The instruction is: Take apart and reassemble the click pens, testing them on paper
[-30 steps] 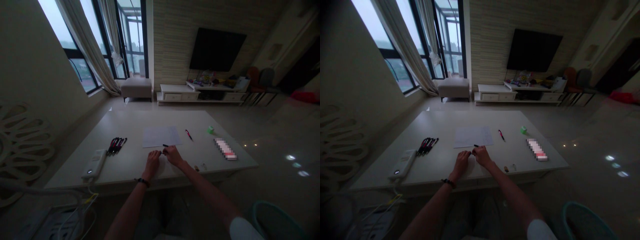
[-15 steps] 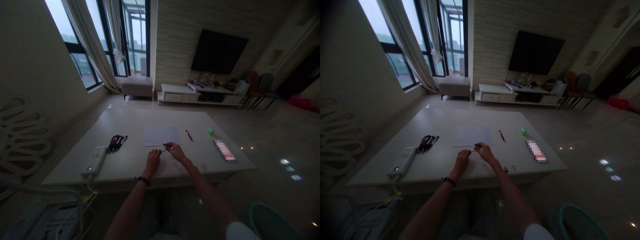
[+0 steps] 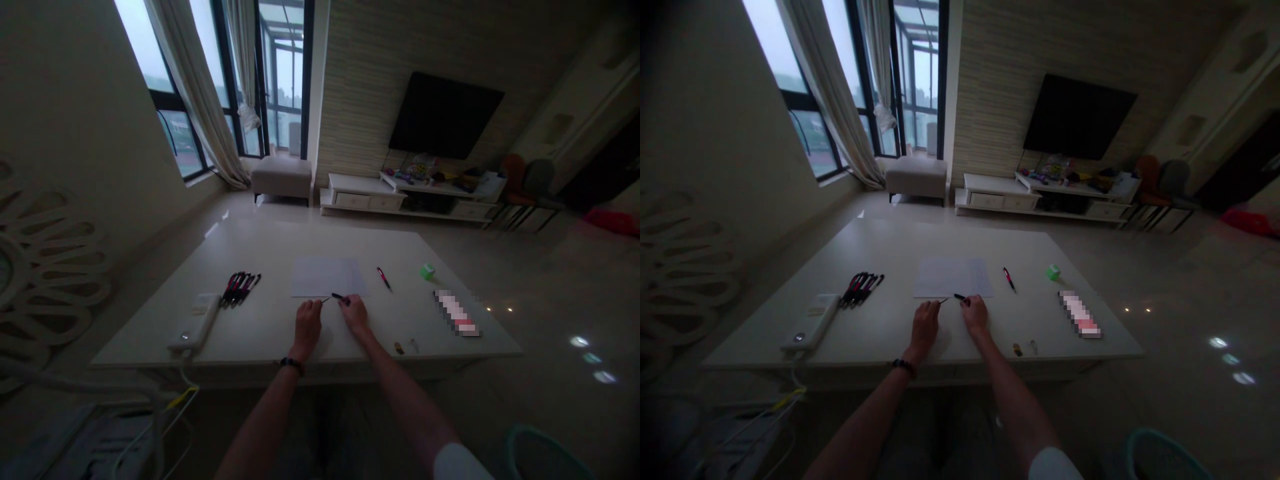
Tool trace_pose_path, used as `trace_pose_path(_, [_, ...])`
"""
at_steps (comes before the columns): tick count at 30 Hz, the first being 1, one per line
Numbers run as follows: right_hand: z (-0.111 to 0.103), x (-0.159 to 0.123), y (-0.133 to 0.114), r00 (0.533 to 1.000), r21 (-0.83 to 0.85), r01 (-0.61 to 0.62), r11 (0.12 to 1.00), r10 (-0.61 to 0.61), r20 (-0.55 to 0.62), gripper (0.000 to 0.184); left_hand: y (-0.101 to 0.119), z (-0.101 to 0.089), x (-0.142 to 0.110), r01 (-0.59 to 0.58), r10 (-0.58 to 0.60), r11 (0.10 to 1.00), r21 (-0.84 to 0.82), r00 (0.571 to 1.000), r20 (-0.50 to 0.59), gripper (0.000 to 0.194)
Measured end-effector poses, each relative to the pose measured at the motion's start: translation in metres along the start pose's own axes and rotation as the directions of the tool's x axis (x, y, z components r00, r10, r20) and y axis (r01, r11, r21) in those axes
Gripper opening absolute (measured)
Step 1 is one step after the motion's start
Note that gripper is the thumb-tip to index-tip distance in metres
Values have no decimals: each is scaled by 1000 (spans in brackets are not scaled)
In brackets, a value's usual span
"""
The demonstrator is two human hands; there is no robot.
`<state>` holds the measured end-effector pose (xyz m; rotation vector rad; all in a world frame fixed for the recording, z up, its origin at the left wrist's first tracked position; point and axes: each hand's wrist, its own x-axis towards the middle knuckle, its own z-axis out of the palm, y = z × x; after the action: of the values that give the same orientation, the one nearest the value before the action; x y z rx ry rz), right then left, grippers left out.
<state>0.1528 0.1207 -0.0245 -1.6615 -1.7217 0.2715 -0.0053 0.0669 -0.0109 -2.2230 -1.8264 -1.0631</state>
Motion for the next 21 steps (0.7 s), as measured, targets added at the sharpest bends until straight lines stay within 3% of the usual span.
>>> trace_pose_path(4, [-6,2,-4,999,27,16,1000,-17,45,9,3,-2,-1,-69,56,991,116,992,115,20])
trace_pose_path(10, [-38,-11,-8,983,417,18,909,-93,160,20,6,-3,0,-136,115,984,117,979,170,20])
trace_pose_path(14, [-53,-18,-12,976,442,62,895,-147,162,22,7,-3,0,-164,141,979,118,973,182,20])
trace_pose_path(21, [-51,-16,-17,976,448,80,890,-162,147,20,8,-5,0,-181,154,976,120,967,203,21])
